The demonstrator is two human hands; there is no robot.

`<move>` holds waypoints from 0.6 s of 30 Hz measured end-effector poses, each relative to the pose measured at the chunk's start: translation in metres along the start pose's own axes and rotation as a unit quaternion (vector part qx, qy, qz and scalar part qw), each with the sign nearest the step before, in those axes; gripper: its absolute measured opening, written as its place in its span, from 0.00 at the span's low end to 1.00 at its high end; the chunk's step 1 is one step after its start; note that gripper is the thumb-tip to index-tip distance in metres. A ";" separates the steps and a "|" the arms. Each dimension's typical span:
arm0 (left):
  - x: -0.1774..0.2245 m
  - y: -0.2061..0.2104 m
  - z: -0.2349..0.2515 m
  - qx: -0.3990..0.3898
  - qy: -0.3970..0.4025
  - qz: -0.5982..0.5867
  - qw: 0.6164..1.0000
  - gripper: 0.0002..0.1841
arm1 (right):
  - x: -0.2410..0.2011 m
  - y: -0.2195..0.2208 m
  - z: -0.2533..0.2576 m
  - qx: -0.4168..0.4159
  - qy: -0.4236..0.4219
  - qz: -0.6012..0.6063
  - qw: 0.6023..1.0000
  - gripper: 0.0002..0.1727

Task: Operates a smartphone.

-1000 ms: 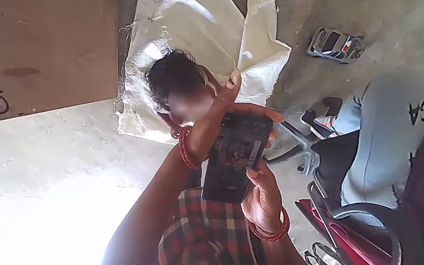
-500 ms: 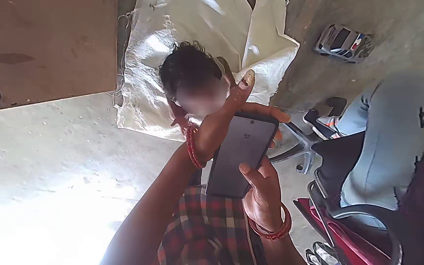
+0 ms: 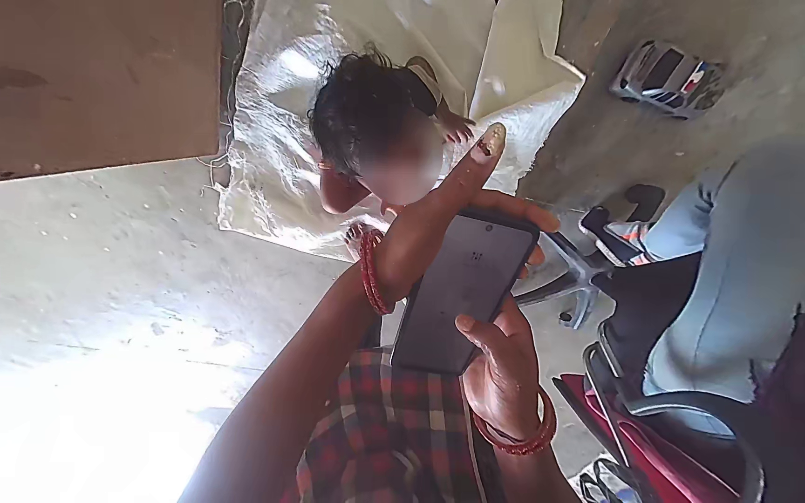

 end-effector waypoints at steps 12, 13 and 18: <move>0.022 0.013 -0.004 0.053 -0.035 0.069 0.996 0.47 | 0.001 0.001 0.001 -0.016 0.004 -0.001 1.000 0.25; 0.022 0.013 -0.004 0.056 -0.035 0.071 0.995 0.47 | 0.001 0.001 0.001 -0.018 0.004 0.003 1.000 0.26; 0.023 0.013 -0.005 0.043 -0.017 0.073 0.996 0.49 | 0.003 -0.001 -0.001 -0.044 0.003 0.029 0.999 0.27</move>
Point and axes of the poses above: each hand's wrist, its own z-axis towards the middle knuckle, its own y-axis out of the palm, x = y × z, the point moved 6 cm from there along z, towards the middle knuckle, and after that the axes turned 5 degrees about -x, right-handed, at the moved point
